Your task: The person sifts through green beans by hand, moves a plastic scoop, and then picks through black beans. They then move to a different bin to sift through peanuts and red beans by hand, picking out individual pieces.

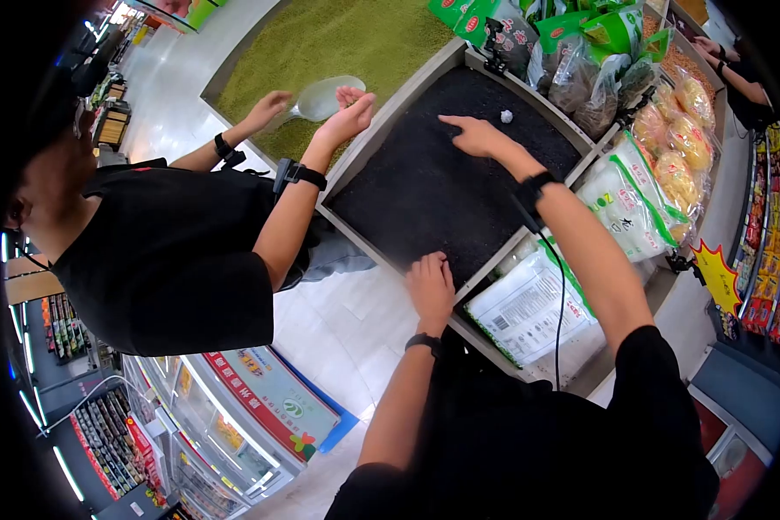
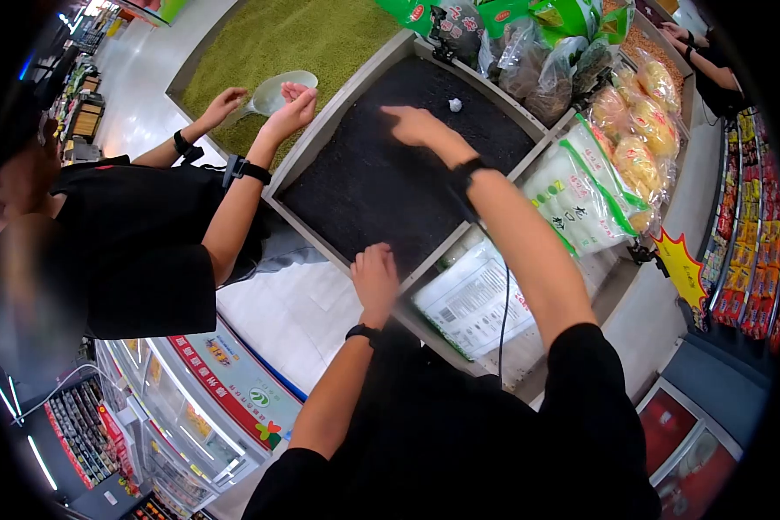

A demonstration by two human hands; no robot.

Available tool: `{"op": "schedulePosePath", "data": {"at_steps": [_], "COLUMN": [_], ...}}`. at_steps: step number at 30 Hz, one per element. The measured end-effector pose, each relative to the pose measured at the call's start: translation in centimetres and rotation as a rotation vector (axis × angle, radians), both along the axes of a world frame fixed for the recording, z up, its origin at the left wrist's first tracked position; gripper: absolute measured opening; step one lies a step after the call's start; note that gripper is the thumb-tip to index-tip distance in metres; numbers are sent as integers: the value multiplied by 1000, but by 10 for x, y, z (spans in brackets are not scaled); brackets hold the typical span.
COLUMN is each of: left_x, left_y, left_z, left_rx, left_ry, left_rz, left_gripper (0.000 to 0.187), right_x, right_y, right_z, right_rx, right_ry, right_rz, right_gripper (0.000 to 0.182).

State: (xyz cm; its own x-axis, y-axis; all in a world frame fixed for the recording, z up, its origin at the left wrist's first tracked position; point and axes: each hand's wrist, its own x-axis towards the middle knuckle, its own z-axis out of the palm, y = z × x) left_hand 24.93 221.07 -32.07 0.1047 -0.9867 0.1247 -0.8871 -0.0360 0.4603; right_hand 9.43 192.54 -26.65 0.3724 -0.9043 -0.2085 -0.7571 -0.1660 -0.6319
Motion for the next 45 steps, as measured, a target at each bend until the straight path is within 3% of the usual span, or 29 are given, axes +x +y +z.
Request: {"op": "schedulePosePath", "data": {"at_steps": [4, 6, 7, 14, 29, 31, 35, 42, 44, 45], "left_x": [-2, -2, -2, -3, 0, -1, -1, -2, -1, -1], "left_y": [-1, -1, -3, -3, -4, -5, -3, -4, -3, -3], "left_z": [8, 9, 10, 7, 8, 6, 5, 8, 6, 6], "left_rx": [15, 40, 57, 54, 60, 19, 39, 17, 15, 1], "left_ry": [18, 41, 70, 50, 60, 62, 61, 42, 45, 46], "left_rz": [12, 21, 33, 25, 8, 8, 20, 4, 7, 7], "left_gripper": [12, 13, 15, 13, 15, 17, 16, 16, 16, 16], "right_x": [41, 48, 48, 65, 83, 80, 72, 76, 82, 83], "right_y": [-31, -35, -36, -56, -70, -64, -60, -54, -57, -58], "right_z": [-13, -24, -24, -64, -86, -78, -87, -87, -80, -76], "right_rx": [209, -108, -116, -441, -460, -368, -464, -157, 308, 309], "right_ry": [-31, -26, -110, -116, -50, -142, -339, -608, -1175, -1174], "right_rz": [-105, -270, -368, -380, -385, -422, -468, -553, -696, -695], "right_gripper": [59, 46, 34, 28, 19, 20, 23, 22, 30, 30]}}
